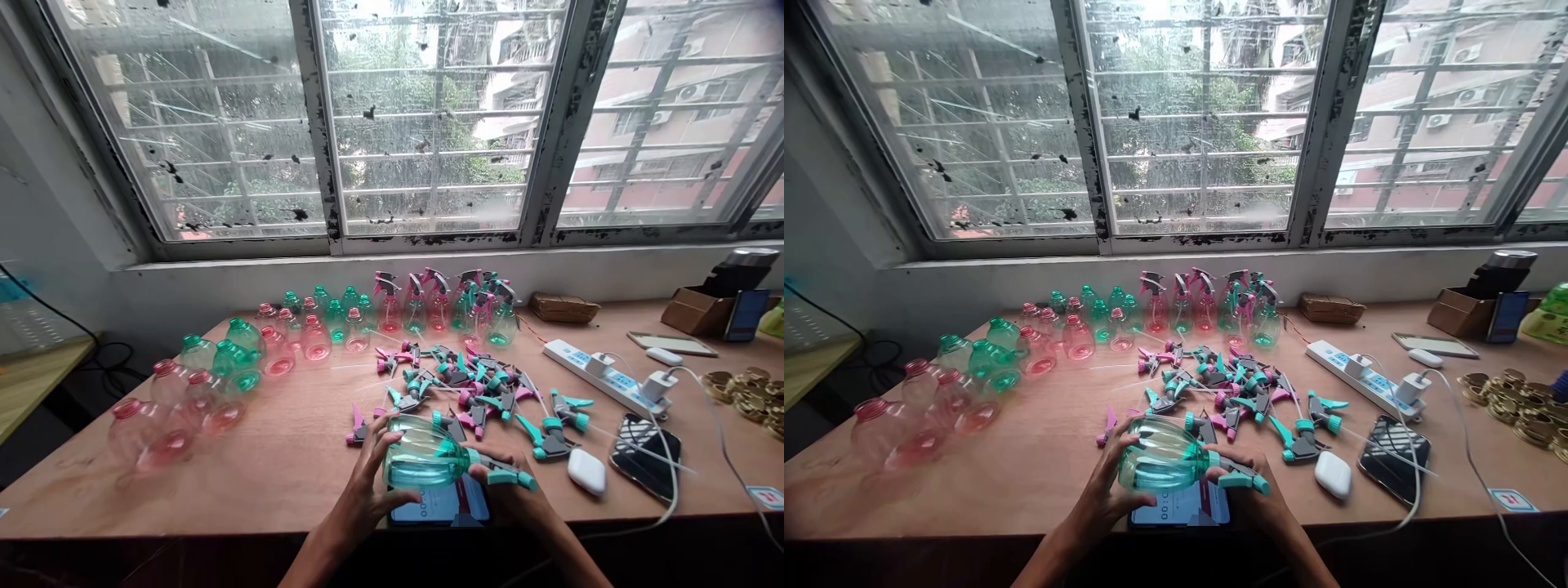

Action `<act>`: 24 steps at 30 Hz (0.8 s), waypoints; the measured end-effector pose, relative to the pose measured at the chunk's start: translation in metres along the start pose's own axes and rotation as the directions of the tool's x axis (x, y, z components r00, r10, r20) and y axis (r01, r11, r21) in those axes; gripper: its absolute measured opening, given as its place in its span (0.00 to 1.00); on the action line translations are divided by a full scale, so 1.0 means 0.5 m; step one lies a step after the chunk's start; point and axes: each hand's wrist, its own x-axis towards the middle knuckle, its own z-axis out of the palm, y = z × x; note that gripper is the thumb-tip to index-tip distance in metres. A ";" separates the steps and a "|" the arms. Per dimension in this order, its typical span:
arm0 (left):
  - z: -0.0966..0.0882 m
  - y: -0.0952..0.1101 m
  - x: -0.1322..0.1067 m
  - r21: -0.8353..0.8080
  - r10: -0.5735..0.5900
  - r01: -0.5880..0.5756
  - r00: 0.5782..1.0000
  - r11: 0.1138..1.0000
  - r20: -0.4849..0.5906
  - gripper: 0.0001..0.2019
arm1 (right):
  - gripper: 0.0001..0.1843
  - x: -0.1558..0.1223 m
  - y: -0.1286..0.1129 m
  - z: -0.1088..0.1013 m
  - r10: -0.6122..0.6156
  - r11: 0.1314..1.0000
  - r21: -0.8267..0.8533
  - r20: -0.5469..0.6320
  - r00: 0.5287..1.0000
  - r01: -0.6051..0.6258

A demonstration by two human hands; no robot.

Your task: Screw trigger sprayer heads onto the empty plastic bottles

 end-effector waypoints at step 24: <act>0.005 0.032 0.017 0.295 -0.090 0.048 0.987 0.954 0.130 0.37 | 0.26 0.348 -0.201 -0.186 -0.478 0.555 -0.823 -0.197 0.856 0.121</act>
